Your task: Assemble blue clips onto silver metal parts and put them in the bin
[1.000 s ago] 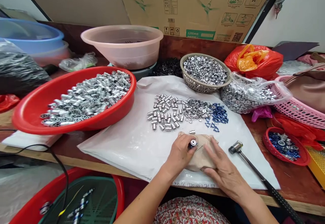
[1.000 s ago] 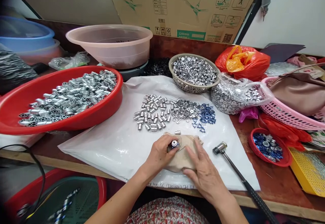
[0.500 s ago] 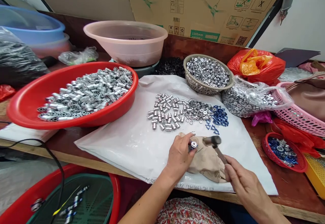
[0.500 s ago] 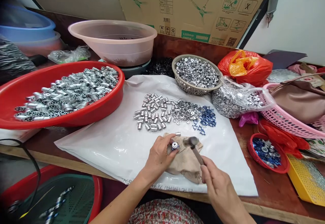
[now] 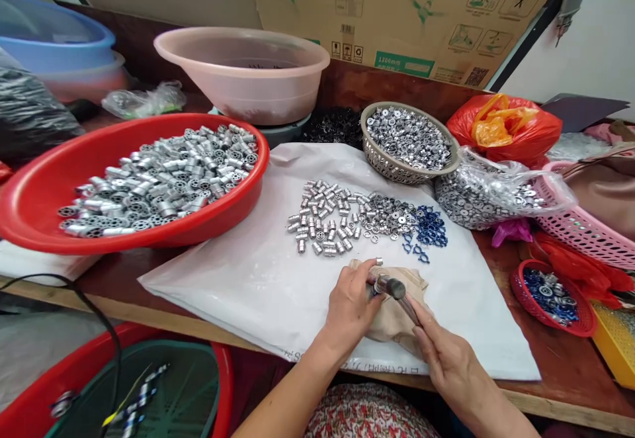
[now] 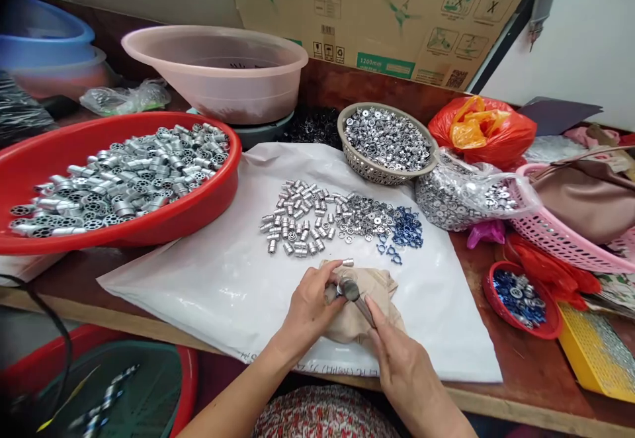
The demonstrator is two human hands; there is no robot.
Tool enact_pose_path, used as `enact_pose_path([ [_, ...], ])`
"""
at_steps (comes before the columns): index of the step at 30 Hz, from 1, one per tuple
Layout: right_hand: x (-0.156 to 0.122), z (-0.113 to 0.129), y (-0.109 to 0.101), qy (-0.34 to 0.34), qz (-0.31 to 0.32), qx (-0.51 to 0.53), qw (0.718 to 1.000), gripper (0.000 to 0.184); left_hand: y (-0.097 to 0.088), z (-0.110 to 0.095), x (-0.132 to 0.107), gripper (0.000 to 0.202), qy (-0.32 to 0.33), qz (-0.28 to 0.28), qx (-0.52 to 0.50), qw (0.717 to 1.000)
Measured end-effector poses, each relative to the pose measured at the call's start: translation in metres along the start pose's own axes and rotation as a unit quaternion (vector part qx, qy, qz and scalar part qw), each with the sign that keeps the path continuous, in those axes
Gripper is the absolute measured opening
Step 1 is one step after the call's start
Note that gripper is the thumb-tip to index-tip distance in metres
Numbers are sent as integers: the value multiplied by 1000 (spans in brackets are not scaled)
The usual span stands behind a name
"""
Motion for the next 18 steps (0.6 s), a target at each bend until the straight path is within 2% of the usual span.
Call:
enact_pose_path([
  [3, -9, -21, 2, 33, -20, -36, 999, 49, 0, 0, -1, 53, 9, 9, 2, 1000],
  [5, -29, -50, -6, 101, -72, -100, 987, 45, 0, 3, -2, 54, 11, 5, 10, 1000],
  [8, -63, -91, -18, 206, -112, -240, 942, 40, 3, 8, 0, 55, 13, -8, 19, 1000],
  [10, -68, -104, -24, 225, -116, -296, 921, 40, 6, 6, 3, 54, 16, -10, 22, 1000],
  [12, -50, -105, -26, 208, -122, -291, 926, 39, 6, 1, 5, 53, 20, -10, 25, 999],
  [14, -15, -102, -26, 188, -112, -249, 943, 35, -1, -4, 1, 52, 30, -12, 36, 999],
  [16, 23, -100, -23, 181, -82, -219, 955, 29, -22, 0, -16, 45, 42, -37, 70, 996],
  [18, 51, -101, -20, 181, -65, -208, 959, 25, -58, 17, -49, 33, 44, -87, 147, 984],
])
Point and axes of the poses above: each hand's wrist, its own x-axis towards the middle knuckle, its own y-axis out of the palm, z = x × y, the point moved 5 cm from there along x, towards the middle knuckle, and after that the axes turned 9 degrees about z, right-handed, at the moved point
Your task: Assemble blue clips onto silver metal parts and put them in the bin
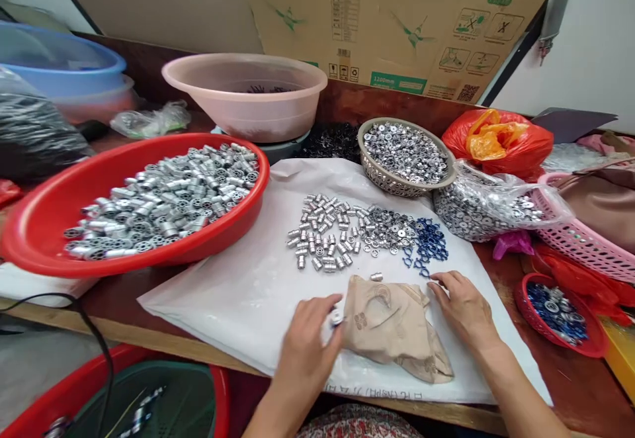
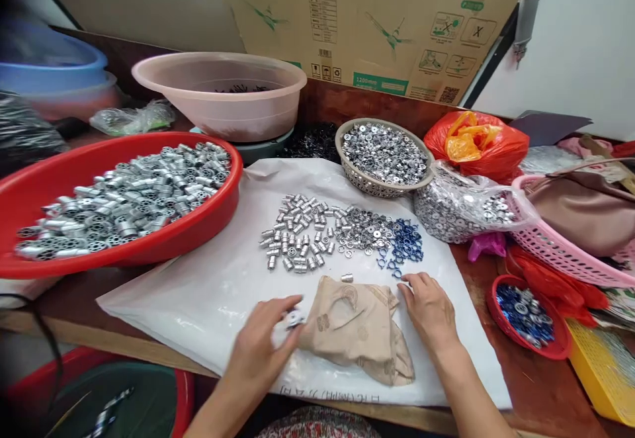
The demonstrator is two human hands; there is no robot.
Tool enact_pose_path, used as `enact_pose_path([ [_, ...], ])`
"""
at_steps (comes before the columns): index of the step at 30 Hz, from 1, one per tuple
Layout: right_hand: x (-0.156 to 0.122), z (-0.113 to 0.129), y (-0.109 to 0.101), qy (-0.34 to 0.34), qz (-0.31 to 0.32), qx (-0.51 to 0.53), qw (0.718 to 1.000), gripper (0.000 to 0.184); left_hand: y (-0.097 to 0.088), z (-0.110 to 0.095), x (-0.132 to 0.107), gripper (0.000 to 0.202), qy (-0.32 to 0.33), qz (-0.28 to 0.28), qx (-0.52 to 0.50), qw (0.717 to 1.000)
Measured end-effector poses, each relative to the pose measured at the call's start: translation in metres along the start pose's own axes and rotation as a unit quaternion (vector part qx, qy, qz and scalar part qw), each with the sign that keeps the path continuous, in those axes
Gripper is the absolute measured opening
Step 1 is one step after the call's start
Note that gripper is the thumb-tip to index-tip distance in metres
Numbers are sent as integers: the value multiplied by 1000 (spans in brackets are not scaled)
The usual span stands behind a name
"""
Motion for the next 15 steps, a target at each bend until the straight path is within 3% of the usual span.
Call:
enact_pose_path([
  [4, 20, 0, 9, 2, 17, 18, 1000, 21, -70, 65, -78, 24, -47, -52, 213, 974],
  [6, 22, -5, 13, 5, 17, 42, 999, 20, -90, 77, -97, 19, -75, -92, 250, 961],
  [7, 23, -6, 14, 6, 15, 56, 998, 20, -91, 74, -94, 17, -82, -104, 242, 961],
  [9, 25, -6, 15, 2, 8, 83, 996, 21, -77, 53, -65, 14, -77, -94, 178, 976],
  [11, 28, -3, 16, -8, 0, 100, 995, 22, -40, 23, -12, 21, -75, 17, 93, 993],
  [12, 29, -1, 16, -14, -6, 107, 994, 22, -23, 6, 17, 25, -63, 45, 77, 994],
  [15, 27, 6, 12, -41, -36, 142, 988, 21, 34, -30, 91, 17, -50, 202, 41, 977],
])
Point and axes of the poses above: each hand's wrist, its own x-axis towards the middle knuckle, its own y-axis out of the palm, z = x × y, the point moved 5 cm from there along x, towards the middle knuckle, and after that the axes turned 9 degrees about z, right-handed, at the moved point
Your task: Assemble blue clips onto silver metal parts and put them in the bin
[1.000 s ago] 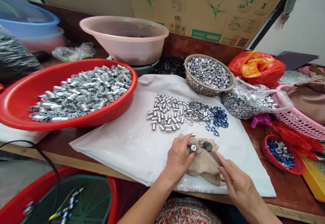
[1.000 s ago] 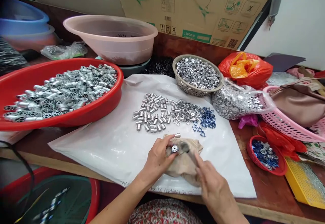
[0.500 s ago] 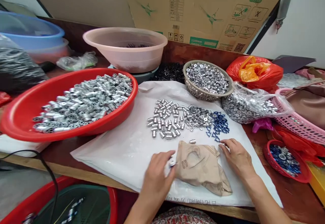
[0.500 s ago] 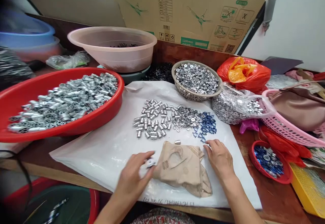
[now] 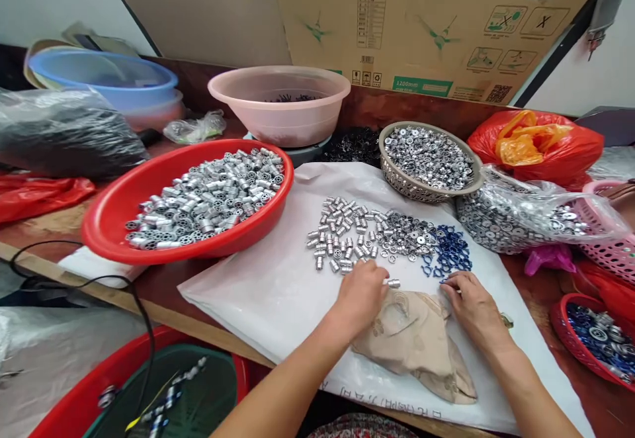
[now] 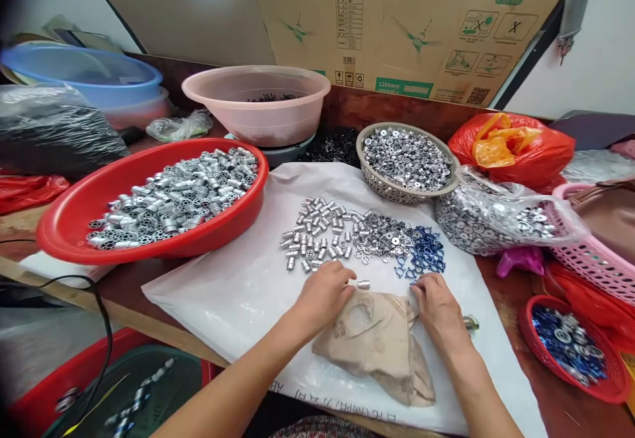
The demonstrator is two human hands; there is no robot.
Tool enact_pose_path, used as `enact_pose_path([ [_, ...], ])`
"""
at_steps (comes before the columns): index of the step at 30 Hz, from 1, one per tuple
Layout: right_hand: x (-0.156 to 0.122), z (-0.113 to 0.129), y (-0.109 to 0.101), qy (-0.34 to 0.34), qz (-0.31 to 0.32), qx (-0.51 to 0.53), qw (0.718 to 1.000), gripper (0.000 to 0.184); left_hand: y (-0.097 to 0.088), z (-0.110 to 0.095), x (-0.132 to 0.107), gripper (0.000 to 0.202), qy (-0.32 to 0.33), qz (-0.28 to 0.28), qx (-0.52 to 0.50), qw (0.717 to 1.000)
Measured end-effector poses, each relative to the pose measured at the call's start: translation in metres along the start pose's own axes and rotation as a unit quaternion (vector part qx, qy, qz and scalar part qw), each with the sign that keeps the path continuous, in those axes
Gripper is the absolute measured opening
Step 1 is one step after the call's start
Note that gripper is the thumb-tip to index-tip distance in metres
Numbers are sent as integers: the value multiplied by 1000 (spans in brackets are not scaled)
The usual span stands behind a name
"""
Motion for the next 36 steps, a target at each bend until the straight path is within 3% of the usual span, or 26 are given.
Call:
enact_pose_path([
  [2, -5, 6, -3, -17, -22, 25, 999, 21, 10, -12, 36, 7, 7, 56, -12, 998],
  [5, -14, 17, -8, -22, -42, 61, 997, 20, 18, -11, 58, 14, 13, 89, -40, 995],
  [8, -19, 34, -10, -32, -44, 137, 989, 25, 17, -4, 50, 10, 17, 62, -88, 994],
  [12, -21, 60, -6, -60, -53, 241, 967, 22, 13, -5, 17, 18, 11, 14, -204, 979],
  [14, -22, 72, -1, -78, -54, 279, 956, 21, 20, -5, 2, 19, -12, 40, -380, 924],
  [17, -26, 84, 7, -93, -41, 308, 946, 19, 35, -8, -17, 26, -53, 69, -634, 769],
  [18, -27, 86, 8, -95, -37, 312, 945, 19, 38, -8, -21, 28, -58, 67, -669, 738],
  [21, -31, 90, 7, -105, -23, 333, 937, 18, 45, -9, -31, 32, -64, 83, -711, 696],
  [26, -36, 95, 5, -127, 74, 385, 911, 19, 61, -8, -42, 40, -74, 215, -759, 610],
  [29, -36, 101, 2, -148, 79, 364, 916, 19, 59, -1, -43, 38, -65, 204, -763, 610],
  [34, -30, 115, 1, -189, 82, 321, 924, 19, 40, 4, -47, 35, -31, 196, -708, 677],
  [36, -31, 121, 0, -221, 82, 302, 924, 21, 34, 9, -49, 35, -46, 166, -700, 693],
])
Point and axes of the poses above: each hand's wrist, its own x-axis towards the middle knuckle, its own y-axis out of the palm, z = x × y, the point moved 5 cm from there along x, towards the middle knuckle, and after that the axes turned 9 degrees about z, right-handed, at the moved point
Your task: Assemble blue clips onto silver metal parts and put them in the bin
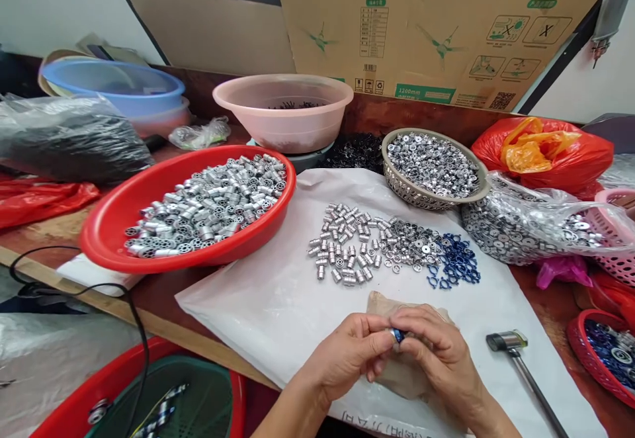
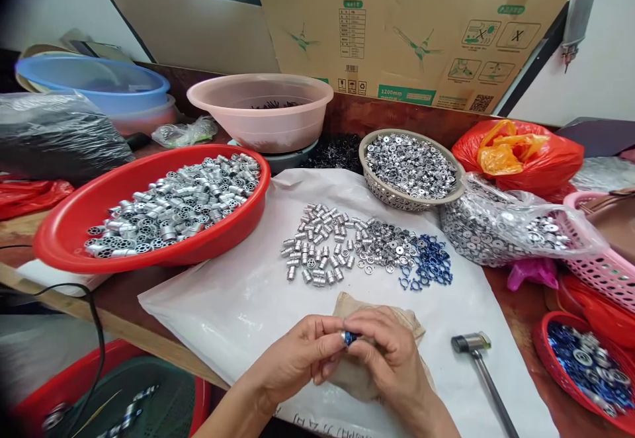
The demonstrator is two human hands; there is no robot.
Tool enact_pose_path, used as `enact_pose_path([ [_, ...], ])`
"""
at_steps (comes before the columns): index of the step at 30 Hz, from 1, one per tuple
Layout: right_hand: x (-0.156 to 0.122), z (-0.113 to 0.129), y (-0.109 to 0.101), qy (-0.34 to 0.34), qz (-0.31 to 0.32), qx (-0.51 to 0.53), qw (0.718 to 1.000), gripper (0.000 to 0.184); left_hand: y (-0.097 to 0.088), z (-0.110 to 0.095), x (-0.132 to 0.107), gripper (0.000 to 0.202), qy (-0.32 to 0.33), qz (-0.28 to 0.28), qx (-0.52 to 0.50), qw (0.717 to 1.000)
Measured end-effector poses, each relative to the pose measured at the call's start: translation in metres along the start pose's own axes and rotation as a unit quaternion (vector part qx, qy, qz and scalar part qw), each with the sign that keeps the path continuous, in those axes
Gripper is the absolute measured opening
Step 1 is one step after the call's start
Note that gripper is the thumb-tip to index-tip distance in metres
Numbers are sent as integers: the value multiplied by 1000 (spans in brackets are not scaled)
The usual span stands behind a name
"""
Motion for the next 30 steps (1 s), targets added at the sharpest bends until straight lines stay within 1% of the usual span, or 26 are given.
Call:
enact_pose_path([
  [3, -3, 8, 4, -41, -9, -41, 998, 26, -8, 0, -4, 34, 30, -92, -41, 994],
  [4, -5, 9, 6, -48, -19, -57, 997, 28, -8, 1, -5, 33, 46, -114, -63, 990],
  [5, -7, 10, 8, -52, -33, -74, 995, 30, -7, 2, -4, 31, 60, -122, -88, 987],
  [8, -12, 8, 11, -41, -96, -126, 987, 32, 1, 7, -1, 32, 85, -113, -137, 980],
  [10, -14, 4, 10, -20, -132, -139, 981, 30, 4, 7, 0, 37, 81, -112, -110, 984],
  [12, -14, 2, 9, -6, -139, -119, 983, 27, 4, 8, 0, 42, 59, -93, -73, 991],
  [14, -12, 2, 8, 3, -99, -62, 993, 25, 3, 11, -1, 43, 11, -42, -74, 996],
  [15, -10, 2, 9, 8, -61, -26, 998, 24, 1, 14, -2, 43, -17, -18, -87, 996],
  [17, -4, 2, 11, 24, 38, 43, 998, 21, -2, 20, -4, 41, -62, 12, -110, 992],
  [19, 8, -2, 12, 40, 135, 85, 986, 17, -5, 24, -4, 38, -66, 11, -114, 991],
  [20, 17, -7, 11, 50, 157, 73, 984, 16, -6, 24, -3, 37, -53, 1, -116, 992],
  [21, 29, -14, 9, 61, 161, 42, 984, 16, -6, 24, -2, 36, -36, -15, -121, 992],
  [22, 44, -23, 6, 73, 146, -3, 987, 19, -6, 23, 0, 35, -16, -36, -131, 991],
  [23, 60, -33, 2, 86, 104, -87, 987, 21, -5, 22, 1, 34, 2, -57, -145, 988],
  [24, 77, -42, 1, 94, 81, -120, 985, 23, -3, 21, 2, 36, 15, -75, -160, 984],
  [27, 118, -63, 7, 113, 59, -164, 978, 24, -1, 15, 4, 39, 42, -103, -200, 973],
  [29, 132, -67, 11, 122, 54, -173, 976, 25, -2, 12, 3, 37, 54, -116, -217, 968],
  [30, 132, -65, 11, 124, 51, -172, 976, 26, -4, 10, 3, 37, 62, -123, -222, 965],
])
Point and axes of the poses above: each hand's wrist, its own x-axis towards the middle knuckle, its own y-axis out of the palm, z = x × y, the point moved 5 cm from there along x, towards the middle knuckle, and after that the axes turned 9 degrees about z, right-handed, at the moved point
